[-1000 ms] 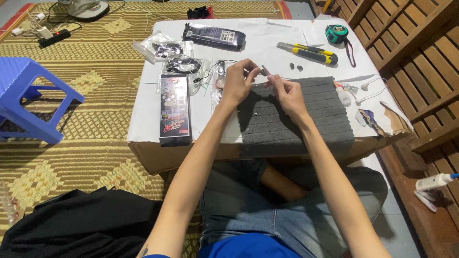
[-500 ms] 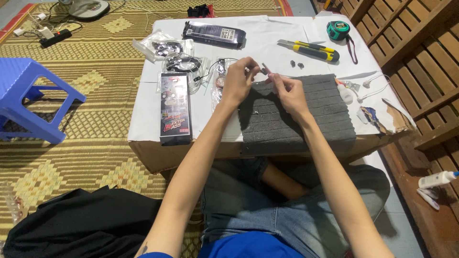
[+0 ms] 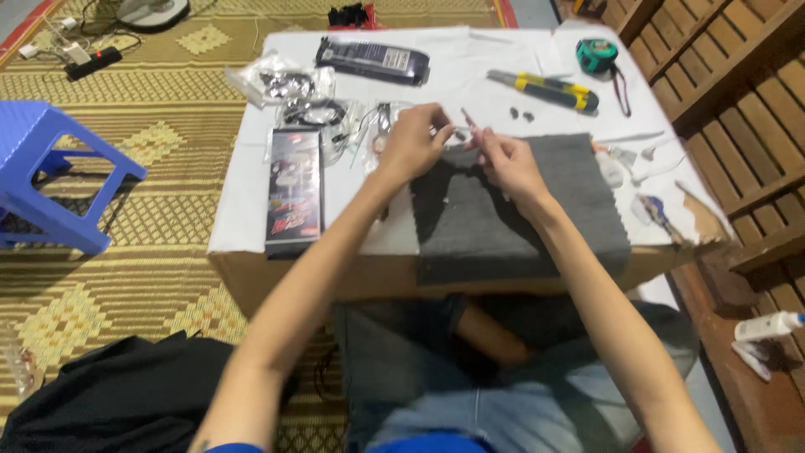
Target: The person sits on the floor at a low cardboard table and solders small wires of an earphone/headphone cable, holding a soldering iron in one hand and the wire in the other, working over a dark foam pad with small components and screwdrivers laid out around them.
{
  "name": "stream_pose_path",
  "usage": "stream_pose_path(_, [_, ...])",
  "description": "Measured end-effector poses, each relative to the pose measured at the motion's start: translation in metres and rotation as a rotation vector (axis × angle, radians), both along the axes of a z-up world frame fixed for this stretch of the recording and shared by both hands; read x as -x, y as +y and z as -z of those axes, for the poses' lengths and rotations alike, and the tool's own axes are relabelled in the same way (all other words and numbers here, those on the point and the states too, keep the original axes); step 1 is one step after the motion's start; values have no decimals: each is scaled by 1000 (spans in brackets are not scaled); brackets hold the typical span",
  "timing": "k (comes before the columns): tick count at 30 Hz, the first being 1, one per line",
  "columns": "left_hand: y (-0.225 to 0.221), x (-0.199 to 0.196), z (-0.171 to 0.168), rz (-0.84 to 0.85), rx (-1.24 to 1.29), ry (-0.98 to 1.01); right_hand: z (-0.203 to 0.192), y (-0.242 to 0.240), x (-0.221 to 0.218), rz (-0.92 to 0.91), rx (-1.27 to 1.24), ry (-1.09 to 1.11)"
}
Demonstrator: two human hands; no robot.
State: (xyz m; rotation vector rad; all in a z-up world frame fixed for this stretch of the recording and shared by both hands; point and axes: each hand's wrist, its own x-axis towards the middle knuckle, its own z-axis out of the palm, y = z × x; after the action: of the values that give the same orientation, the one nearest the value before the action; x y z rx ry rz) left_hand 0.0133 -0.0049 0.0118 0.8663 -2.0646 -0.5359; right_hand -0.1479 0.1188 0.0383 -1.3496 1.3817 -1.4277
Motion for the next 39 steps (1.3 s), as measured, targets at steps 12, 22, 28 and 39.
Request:
stream_pose_path(12, [-16,-32,-35,230,-394,57,-5,-34,15,-179,97,232])
stream_pose_path(22, [-16,-6,5,133,-409,172,18,-40,22,-166,72,302])
stream_pose_path(28, [7,-8,-13,-62,-361,127,-17,-22,0,-62,49,153])
stream_pose_path(39, [-7,5,13,1,-349,212,-11,-21,12,-78,56,208])
